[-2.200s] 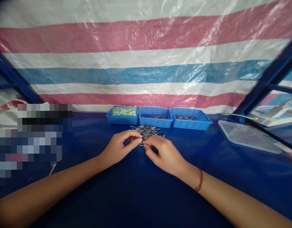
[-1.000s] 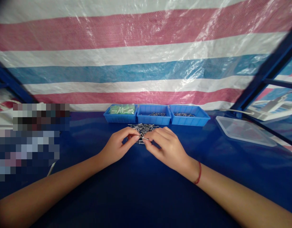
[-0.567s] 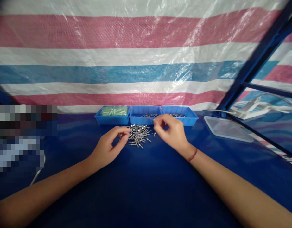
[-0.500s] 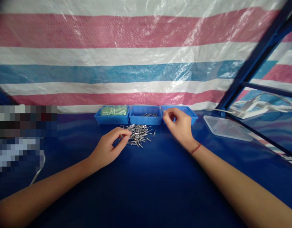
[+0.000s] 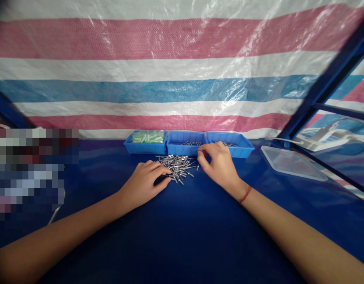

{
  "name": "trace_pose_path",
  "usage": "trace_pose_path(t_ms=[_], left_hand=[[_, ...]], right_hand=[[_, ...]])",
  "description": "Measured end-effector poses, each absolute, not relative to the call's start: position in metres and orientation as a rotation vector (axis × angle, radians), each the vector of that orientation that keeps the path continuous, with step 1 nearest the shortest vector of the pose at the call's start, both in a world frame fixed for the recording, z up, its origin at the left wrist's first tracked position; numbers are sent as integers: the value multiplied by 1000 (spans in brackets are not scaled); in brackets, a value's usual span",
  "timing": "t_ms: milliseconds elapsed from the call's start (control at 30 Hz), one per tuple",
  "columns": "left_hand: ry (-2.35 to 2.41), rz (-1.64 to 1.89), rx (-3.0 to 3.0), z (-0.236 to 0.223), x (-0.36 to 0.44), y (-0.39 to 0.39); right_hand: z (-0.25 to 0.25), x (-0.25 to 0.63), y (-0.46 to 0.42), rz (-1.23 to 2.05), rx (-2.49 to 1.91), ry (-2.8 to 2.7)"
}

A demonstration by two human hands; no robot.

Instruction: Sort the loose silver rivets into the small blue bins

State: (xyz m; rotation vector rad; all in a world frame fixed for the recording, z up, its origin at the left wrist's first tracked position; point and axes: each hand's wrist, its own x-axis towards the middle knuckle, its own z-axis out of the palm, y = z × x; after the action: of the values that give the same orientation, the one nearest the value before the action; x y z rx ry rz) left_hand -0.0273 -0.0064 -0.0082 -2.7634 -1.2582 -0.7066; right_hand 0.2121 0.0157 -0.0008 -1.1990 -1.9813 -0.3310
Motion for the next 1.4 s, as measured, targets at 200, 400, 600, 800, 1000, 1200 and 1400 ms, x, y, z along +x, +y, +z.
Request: trace_pose_path(t_ms=[200, 400, 600, 800, 1000, 1200, 1400], left_hand=[[-1271, -674, -2749, -8, -28, -8], [-1274, -654, -2728, -7, -27, -8], [-1232, -628, -2793, -6, -27, -7], [-1194, -597, -2836, -6, -26, -7], [-1246, -600, -2830, -6, -25, -7], [-1240, -666, -2901, -6, -26, -7], [-1066, -956, -2920, -8, -28, -7]], right_hand=[[-6, 187, -3, -209, -974, -2229], [-6, 187, -4, -148, -939, -2286], [-5, 185, -6, -130, -930, -2312], [-3, 184, -7, -143, -888, -2370], [-2, 183, -9, -145, -874, -2380], [-2, 182, -11, -161, -867, -2375], [2, 179, -15, -137, -843, -2403]])
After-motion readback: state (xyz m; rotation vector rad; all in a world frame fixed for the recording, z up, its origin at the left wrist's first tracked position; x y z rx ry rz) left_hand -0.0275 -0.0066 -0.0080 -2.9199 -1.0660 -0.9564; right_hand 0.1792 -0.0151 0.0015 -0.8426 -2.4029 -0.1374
